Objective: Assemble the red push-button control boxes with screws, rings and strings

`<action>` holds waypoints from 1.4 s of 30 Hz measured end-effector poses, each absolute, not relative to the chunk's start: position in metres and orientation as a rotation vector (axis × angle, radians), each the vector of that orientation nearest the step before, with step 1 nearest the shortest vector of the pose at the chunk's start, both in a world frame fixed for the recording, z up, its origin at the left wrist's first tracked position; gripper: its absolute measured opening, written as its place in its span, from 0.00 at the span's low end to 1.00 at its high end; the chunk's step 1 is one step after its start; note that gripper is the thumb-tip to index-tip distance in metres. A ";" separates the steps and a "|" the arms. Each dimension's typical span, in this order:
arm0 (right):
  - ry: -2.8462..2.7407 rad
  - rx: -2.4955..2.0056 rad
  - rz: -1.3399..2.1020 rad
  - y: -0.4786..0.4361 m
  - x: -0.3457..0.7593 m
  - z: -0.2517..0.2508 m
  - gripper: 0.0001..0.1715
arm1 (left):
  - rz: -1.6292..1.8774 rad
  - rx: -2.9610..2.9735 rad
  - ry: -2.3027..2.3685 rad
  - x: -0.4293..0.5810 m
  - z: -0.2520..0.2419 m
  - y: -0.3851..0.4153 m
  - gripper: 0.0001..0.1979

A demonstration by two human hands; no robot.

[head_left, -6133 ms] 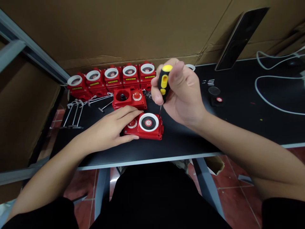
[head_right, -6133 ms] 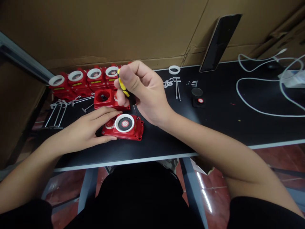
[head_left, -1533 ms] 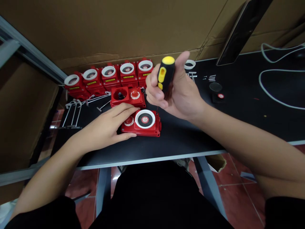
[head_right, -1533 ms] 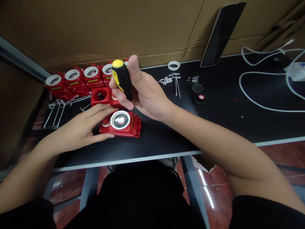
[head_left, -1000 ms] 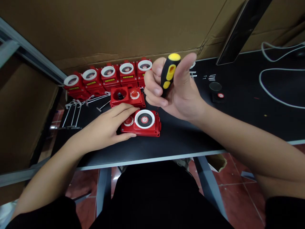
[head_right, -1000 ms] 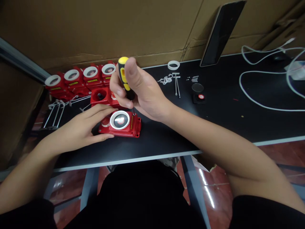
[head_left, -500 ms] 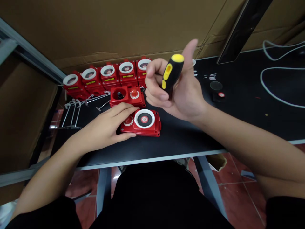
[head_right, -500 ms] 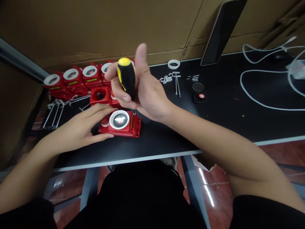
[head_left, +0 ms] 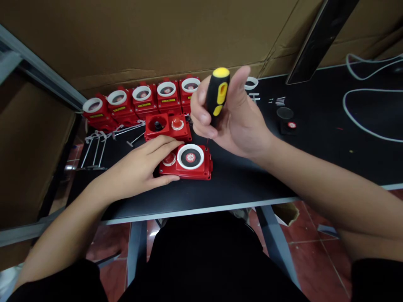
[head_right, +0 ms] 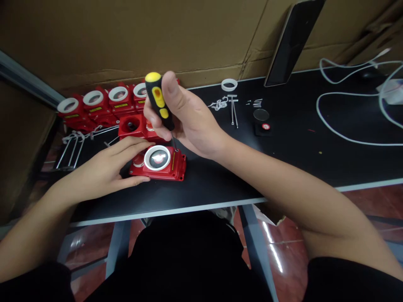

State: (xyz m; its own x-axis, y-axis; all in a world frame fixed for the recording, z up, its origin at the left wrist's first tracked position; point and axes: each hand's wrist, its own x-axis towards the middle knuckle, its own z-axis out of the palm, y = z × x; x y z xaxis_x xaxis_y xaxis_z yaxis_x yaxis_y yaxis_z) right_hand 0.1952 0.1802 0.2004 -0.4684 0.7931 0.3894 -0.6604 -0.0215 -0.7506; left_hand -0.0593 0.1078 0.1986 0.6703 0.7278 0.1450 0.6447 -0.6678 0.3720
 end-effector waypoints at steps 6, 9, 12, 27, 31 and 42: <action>-1.327 -0.123 1.751 0.195 0.203 0.200 0.45 | 0.410 2.596 1.103 -0.059 0.200 0.107 0.36; -1.330 -0.122 1.877 0.198 0.211 0.209 0.42 | 0.404 2.605 1.100 -0.058 0.200 0.108 0.37; -1.289 -0.142 1.925 0.195 0.216 0.219 0.38 | 0.397 2.605 1.105 -0.057 0.202 0.108 0.37; -1.261 -0.139 1.823 0.194 0.211 0.211 0.47 | 0.388 2.575 1.115 -0.057 0.201 0.108 0.37; -1.239 -0.212 1.811 0.191 0.209 0.217 0.48 | 0.378 2.564 1.128 -0.057 0.201 0.108 0.37; -1.268 -0.241 1.784 0.184 0.208 0.225 0.54 | 0.379 2.572 1.122 -0.058 0.201 0.107 0.38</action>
